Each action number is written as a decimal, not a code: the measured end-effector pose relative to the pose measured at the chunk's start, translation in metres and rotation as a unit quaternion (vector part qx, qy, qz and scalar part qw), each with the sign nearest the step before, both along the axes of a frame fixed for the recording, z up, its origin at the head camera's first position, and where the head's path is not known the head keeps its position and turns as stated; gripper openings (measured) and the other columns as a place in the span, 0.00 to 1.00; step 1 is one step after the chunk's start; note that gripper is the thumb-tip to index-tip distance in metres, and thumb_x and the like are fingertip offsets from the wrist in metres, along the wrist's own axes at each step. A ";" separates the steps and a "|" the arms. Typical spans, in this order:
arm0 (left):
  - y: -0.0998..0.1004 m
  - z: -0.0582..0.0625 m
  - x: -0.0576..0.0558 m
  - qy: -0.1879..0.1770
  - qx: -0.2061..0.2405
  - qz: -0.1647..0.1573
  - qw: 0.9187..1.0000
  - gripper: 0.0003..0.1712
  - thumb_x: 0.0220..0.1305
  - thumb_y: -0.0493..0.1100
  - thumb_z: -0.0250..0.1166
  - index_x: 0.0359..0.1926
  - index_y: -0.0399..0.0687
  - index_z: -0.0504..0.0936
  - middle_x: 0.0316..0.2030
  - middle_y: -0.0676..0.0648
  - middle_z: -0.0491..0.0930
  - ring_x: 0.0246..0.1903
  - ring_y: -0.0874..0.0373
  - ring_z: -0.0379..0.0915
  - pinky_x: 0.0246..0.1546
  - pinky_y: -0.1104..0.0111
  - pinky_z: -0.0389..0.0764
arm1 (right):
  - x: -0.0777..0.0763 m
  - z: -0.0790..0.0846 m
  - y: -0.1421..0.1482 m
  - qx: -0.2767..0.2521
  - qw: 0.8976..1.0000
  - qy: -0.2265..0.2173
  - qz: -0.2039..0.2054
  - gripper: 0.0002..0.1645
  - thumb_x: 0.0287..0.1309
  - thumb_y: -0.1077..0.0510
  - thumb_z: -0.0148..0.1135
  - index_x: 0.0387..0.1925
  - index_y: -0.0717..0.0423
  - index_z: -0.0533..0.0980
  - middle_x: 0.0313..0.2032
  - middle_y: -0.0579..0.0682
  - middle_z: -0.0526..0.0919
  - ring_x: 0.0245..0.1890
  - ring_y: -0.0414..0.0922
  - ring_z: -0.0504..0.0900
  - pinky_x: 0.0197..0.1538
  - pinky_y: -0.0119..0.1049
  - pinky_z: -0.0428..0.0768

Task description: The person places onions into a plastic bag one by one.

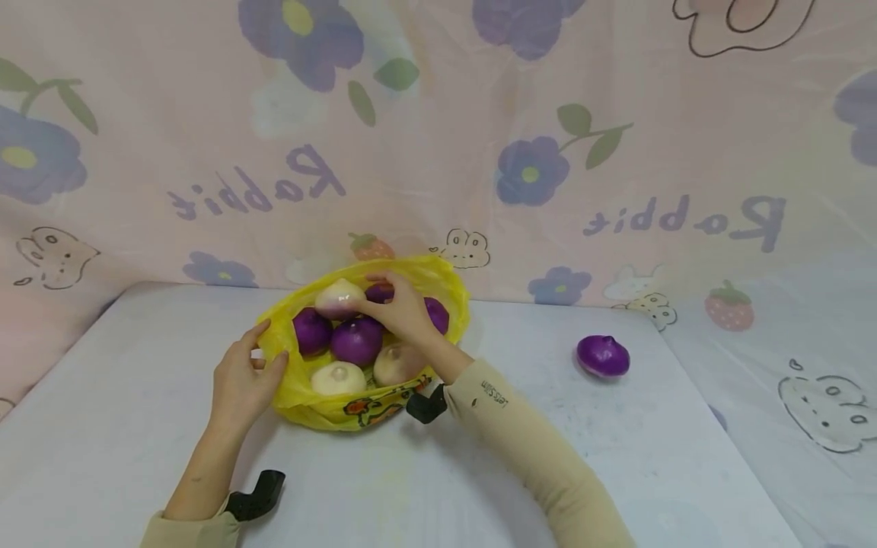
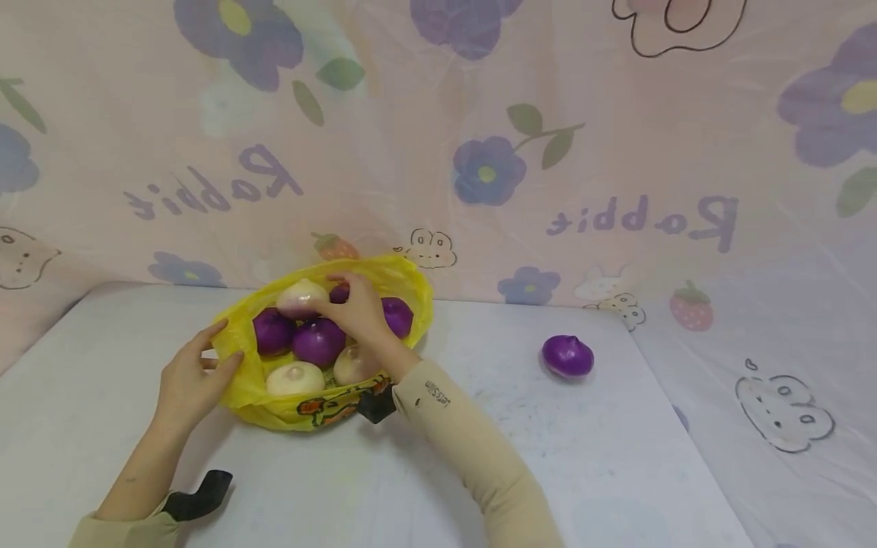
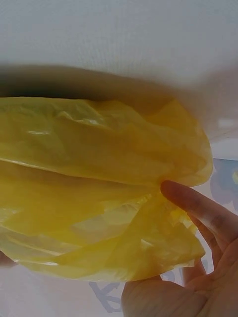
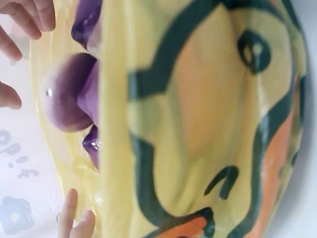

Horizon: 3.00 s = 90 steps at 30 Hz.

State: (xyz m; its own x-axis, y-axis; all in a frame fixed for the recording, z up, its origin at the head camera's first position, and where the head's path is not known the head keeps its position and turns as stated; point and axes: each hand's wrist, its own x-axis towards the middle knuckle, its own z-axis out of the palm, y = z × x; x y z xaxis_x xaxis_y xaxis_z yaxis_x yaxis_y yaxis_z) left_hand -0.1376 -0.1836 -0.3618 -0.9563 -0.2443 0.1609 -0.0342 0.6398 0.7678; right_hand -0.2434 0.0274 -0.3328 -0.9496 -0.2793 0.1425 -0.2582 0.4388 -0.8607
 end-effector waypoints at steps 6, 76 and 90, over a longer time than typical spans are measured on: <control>0.000 0.001 0.000 -0.001 -0.001 -0.001 1.000 0.32 0.63 0.40 0.59 0.67 0.35 0.64 0.52 0.29 0.71 0.42 0.38 0.77 0.29 0.74 0.72 | 0.003 0.004 0.012 -0.021 1.000 0.006 -0.010 0.31 0.53 0.52 0.70 0.58 0.55 0.73 0.58 0.55 0.77 0.59 0.51 0.75 0.60 0.46 0.73; -0.001 -0.004 0.000 -0.006 -0.021 -0.007 1.000 0.33 0.64 0.42 0.57 0.67 0.34 0.63 0.52 0.28 0.70 0.42 0.38 0.75 0.30 0.69 0.73 | 0.063 -0.022 0.265 0.091 0.947 0.062 -0.302 0.29 0.56 0.51 0.67 0.56 0.61 0.73 0.60 0.61 0.70 0.63 0.58 0.66 0.64 0.55 0.64; -0.002 -0.006 0.001 -0.008 -0.021 -0.004 1.000 0.33 0.64 0.42 0.57 0.67 0.34 0.63 0.52 0.27 0.70 0.42 0.37 0.75 0.31 0.67 0.73 | 0.062 -0.029 0.287 0.130 0.937 -0.021 -0.322 0.46 0.53 0.44 0.68 0.69 0.57 0.62 0.68 0.66 0.57 0.68 0.63 0.56 0.67 0.63 0.54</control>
